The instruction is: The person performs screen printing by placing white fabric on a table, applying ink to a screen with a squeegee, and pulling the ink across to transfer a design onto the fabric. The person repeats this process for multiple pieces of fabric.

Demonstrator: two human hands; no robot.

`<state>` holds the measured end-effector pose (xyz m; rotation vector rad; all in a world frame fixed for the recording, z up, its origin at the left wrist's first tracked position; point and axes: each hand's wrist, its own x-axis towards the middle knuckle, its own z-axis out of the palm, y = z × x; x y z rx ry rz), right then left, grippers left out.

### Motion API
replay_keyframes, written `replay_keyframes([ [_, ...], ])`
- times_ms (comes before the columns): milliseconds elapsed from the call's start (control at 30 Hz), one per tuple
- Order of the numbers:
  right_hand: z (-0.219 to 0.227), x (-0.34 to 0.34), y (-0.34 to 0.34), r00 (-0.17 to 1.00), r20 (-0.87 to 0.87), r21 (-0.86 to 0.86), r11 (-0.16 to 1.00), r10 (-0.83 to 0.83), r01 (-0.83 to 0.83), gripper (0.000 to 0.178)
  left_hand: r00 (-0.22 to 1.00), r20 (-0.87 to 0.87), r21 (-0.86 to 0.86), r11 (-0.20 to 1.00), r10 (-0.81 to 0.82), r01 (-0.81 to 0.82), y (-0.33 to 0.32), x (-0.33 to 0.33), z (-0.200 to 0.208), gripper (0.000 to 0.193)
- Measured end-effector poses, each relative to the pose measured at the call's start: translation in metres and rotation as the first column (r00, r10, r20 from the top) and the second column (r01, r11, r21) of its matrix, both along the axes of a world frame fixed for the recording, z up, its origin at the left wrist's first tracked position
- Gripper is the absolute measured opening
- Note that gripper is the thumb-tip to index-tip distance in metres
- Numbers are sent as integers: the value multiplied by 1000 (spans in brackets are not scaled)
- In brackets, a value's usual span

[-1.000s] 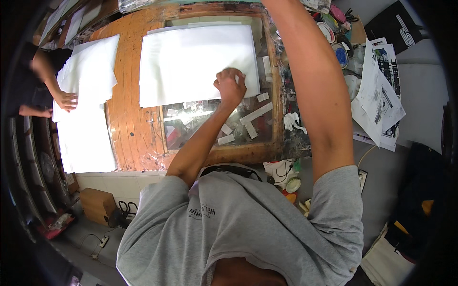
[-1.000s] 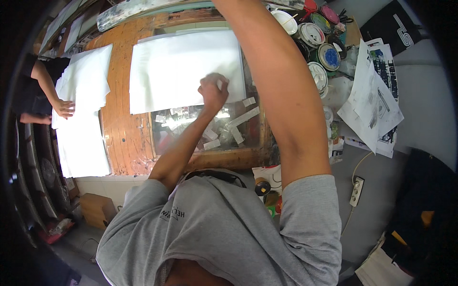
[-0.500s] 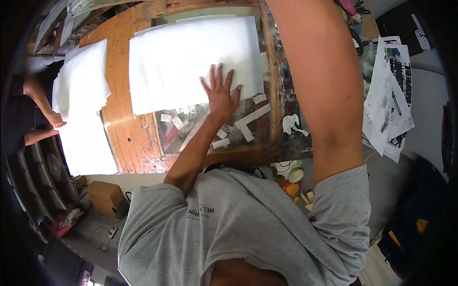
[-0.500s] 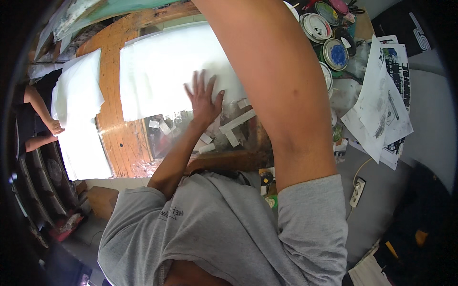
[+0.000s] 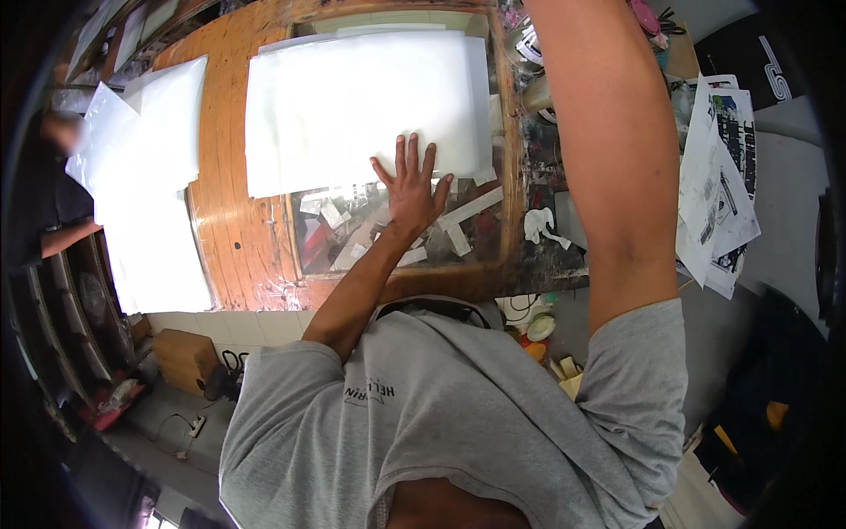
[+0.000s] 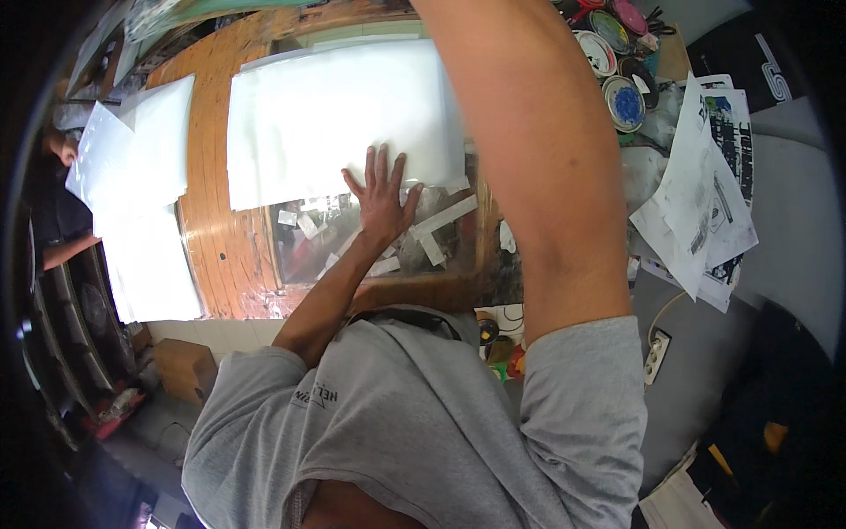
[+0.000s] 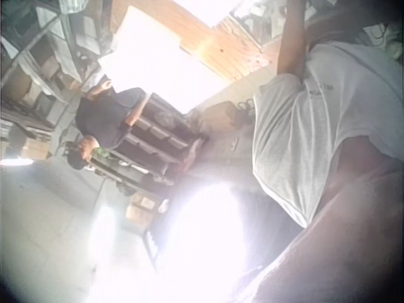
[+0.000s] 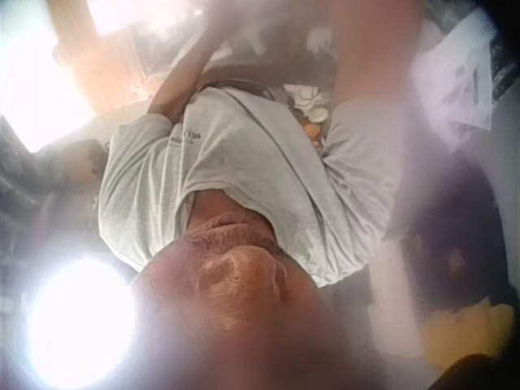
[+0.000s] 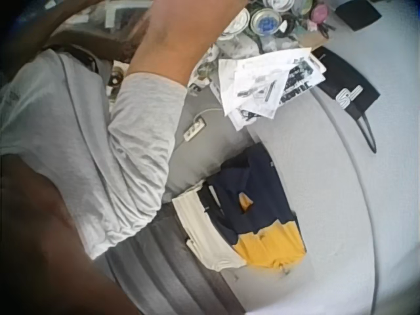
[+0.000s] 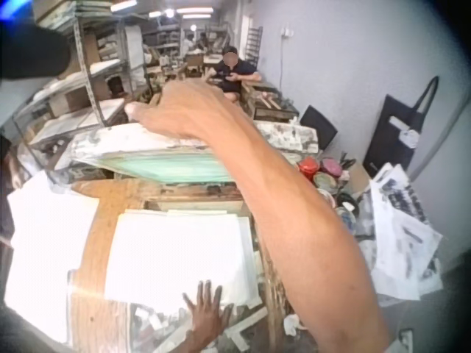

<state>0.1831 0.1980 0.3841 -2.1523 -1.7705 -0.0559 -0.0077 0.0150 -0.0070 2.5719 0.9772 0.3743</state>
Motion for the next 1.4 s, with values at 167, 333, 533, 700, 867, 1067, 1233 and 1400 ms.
replay_keyframes([
  [167, -6, 0, -1, 999, 31, -9, 1000, -13, 13, 78, 996, 83, -16, 999, -31, 33, -4, -7, 6, 57],
  [333, -70, -53, -50, 995, 55, 109, 990, 84, -90, 65, 740, 588, -522, 852, 328, 37, 26, -42, 95, 52],
  [533, -225, -110, -162, 994, -59, -166, 981, 91, -100, 30, 364, 191, -851, -32, 912, 525, 23, -89, 110, 45],
  [700, -288, -118, -176, 975, -212, -184, 977, 66, -106, 44, 339, -166, -918, -270, 926, 290, 27, -83, 57, 29],
  [867, -318, -148, -200, 997, 31, -77, 995, 71, -68, 40, 294, -201, -907, -291, 934, 304, 26, -81, 45, 12],
  [1067, -329, -111, -139, 997, 50, -45, 998, 52, -50, 35, 308, -163, -945, -238, 937, 224, 21, -83, 40, 5],
  [1233, -347, -45, -57, 1000, 6, -85, 996, -1, 1, 36, 347, -151, -945, -238, 926, 224, 23, -86, 32, 12],
  [1400, -310, -19, -37, 988, -151, -308, 947, 40, -85, 39, 364, -177, -940, -266, 914, 212, 28, -89, 28, 18],
])
